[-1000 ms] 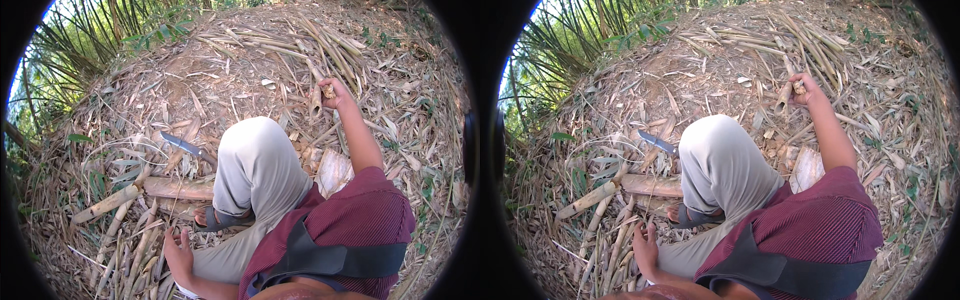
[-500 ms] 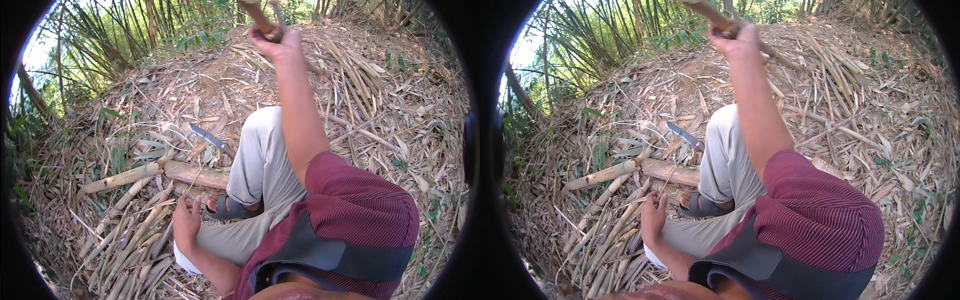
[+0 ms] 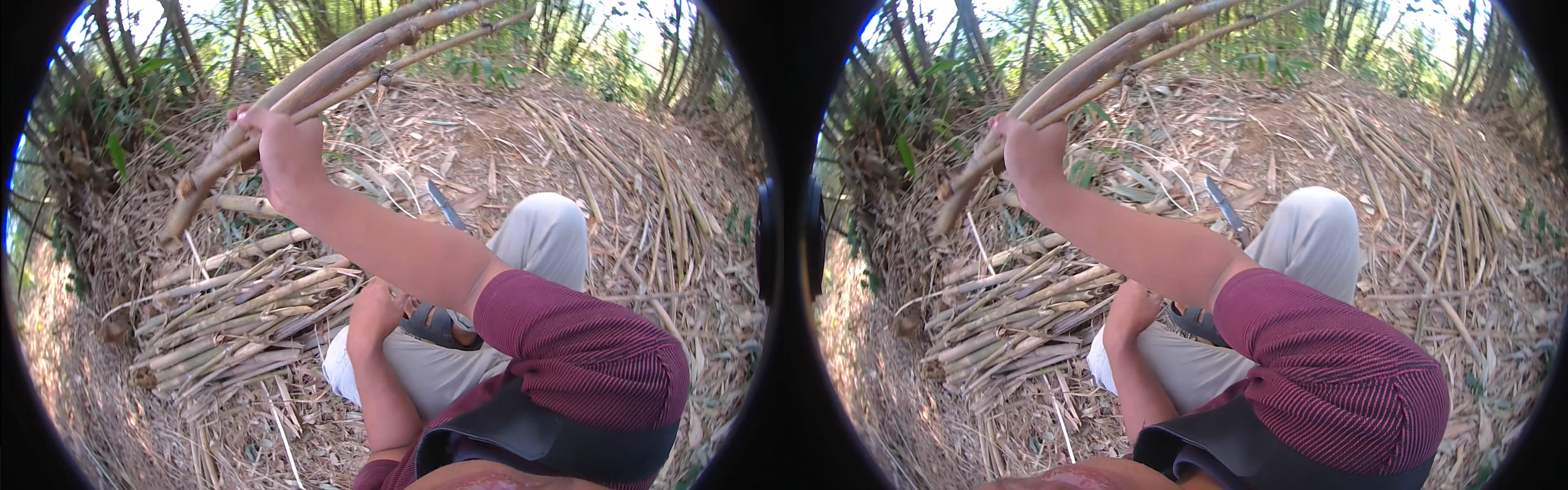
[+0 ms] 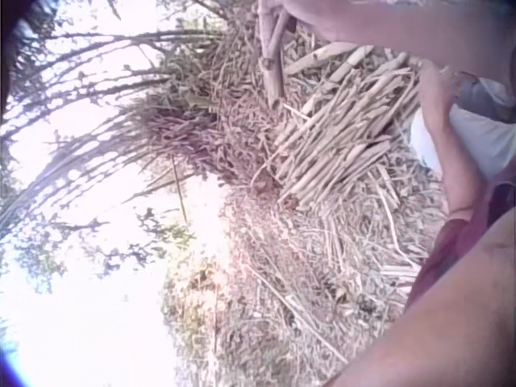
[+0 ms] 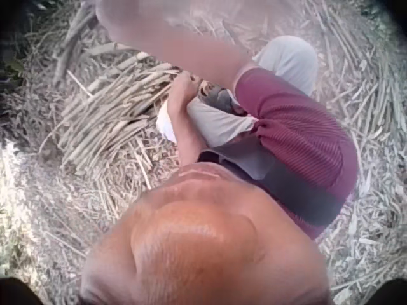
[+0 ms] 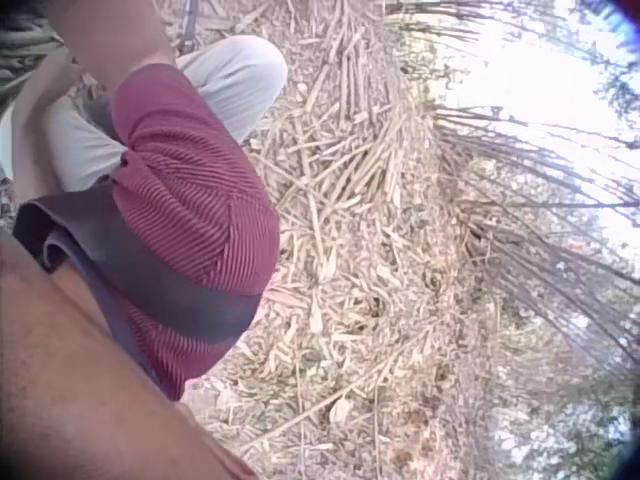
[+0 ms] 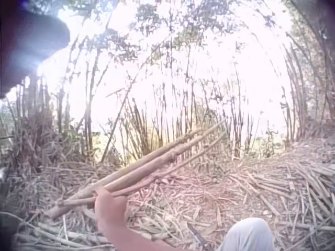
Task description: The person gathers cut bamboo stalks into a pile and then secures them together by hand using a long thin strip of plant material.
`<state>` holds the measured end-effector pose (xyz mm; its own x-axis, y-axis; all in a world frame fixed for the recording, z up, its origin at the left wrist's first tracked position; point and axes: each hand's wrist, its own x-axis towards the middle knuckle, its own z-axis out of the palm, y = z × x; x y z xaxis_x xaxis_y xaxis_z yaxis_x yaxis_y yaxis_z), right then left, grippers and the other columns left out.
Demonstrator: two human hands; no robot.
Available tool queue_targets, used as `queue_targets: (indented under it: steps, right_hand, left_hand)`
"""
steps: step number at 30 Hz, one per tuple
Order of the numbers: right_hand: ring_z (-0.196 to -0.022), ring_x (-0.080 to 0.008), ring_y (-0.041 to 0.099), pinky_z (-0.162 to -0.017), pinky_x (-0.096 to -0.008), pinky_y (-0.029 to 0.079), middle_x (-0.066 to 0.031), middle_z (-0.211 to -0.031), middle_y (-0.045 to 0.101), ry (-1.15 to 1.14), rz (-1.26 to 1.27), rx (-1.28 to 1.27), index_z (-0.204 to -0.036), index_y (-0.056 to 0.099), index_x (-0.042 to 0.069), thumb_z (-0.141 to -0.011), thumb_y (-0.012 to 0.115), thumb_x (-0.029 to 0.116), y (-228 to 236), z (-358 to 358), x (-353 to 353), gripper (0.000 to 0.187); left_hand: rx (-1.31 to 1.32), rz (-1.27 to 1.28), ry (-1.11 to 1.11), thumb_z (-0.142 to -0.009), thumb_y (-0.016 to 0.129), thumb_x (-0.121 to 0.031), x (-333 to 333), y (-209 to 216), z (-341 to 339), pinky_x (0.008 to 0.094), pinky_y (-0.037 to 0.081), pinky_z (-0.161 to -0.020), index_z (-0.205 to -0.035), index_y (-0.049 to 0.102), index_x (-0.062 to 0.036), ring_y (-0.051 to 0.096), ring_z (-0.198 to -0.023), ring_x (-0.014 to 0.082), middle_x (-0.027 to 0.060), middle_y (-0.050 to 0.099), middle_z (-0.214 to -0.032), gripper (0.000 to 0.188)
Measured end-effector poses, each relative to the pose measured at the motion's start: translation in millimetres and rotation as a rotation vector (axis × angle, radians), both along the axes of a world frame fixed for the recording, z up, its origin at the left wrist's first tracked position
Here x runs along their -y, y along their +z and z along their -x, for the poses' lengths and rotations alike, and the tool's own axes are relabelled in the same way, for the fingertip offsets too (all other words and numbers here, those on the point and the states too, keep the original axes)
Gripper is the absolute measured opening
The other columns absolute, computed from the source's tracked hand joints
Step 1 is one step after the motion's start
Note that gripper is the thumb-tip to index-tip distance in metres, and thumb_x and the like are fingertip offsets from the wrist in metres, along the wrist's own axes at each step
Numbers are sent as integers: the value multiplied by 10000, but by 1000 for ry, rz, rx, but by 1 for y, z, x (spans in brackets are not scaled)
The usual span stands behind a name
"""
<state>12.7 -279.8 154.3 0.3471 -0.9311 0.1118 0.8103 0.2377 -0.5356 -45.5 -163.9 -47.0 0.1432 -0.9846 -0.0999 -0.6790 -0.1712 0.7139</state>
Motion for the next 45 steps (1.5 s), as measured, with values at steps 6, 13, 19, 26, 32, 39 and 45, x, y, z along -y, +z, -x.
queue_targets:
  steps: [6,13,19,26,32,39,45]
  right_hand:
    - [-756,-210,656,-634,-368,523,-117,-850,649,-58,454,-400,-974,584,-57,-785,684,-3,-41,-61,12,220]
    - [-685,-187,675,-641,-321,542,-103,-766,687,66,1057,-889,-982,633,-53,-805,726,95,-49,-37,27,249]
    - [-686,-181,657,-674,-350,508,-114,-788,695,674,1242,-1239,-1024,649,-29,-810,697,118,-110,-41,-22,264]
    - [-739,-246,699,-715,-366,523,-161,-770,703,1027,1299,-1393,-1047,630,-73,-777,702,160,-242,-102,-61,364]
    - [-861,-324,693,-812,-408,516,-205,-876,708,1103,1507,-1507,-1007,684,-32,-749,781,294,-314,-145,-35,428]
    - [-934,-425,639,-853,-451,511,-254,-995,655,845,1856,-1406,-974,665,-35,-790,747,341,-277,-140,-29,426]
    - [-801,-445,619,-735,-528,486,-268,-835,642,640,2047,-1291,-869,617,-29,-917,579,305,-280,-150,9,340]
  left_hand:
    - [60,80,36,-923,558,-428,-3,-7,23,500,499,-827,-1251,513,12,634,-968,428,278,657,-1021,551]
    - [-20,-104,95,-931,567,-459,-17,28,20,485,480,-894,-1199,540,46,614,-1053,423,296,642,-1072,573]
    - [-72,-32,112,-904,615,-419,-25,20,24,485,496,-838,-1107,586,29,653,-953,386,215,671,-980,493]
    - [-10,31,117,-893,611,-414,-31,19,21,463,531,-753,-1131,576,56,678,-874,377,227,684,-871,528]
    - [2,73,216,-892,613,-423,-51,0,5,458,526,-759,-1118,577,52,678,-853,377,215,681,-888,527]
    - [-110,-33,295,-893,630,-402,-88,14,-34,484,508,-789,-1086,582,39,661,-894,399,226,669,-906,484]
    - [-73,-89,444,-924,577,-401,-102,6,-48,479,500,-830,-1070,575,46,641,-948,404,251,656,-957,470]
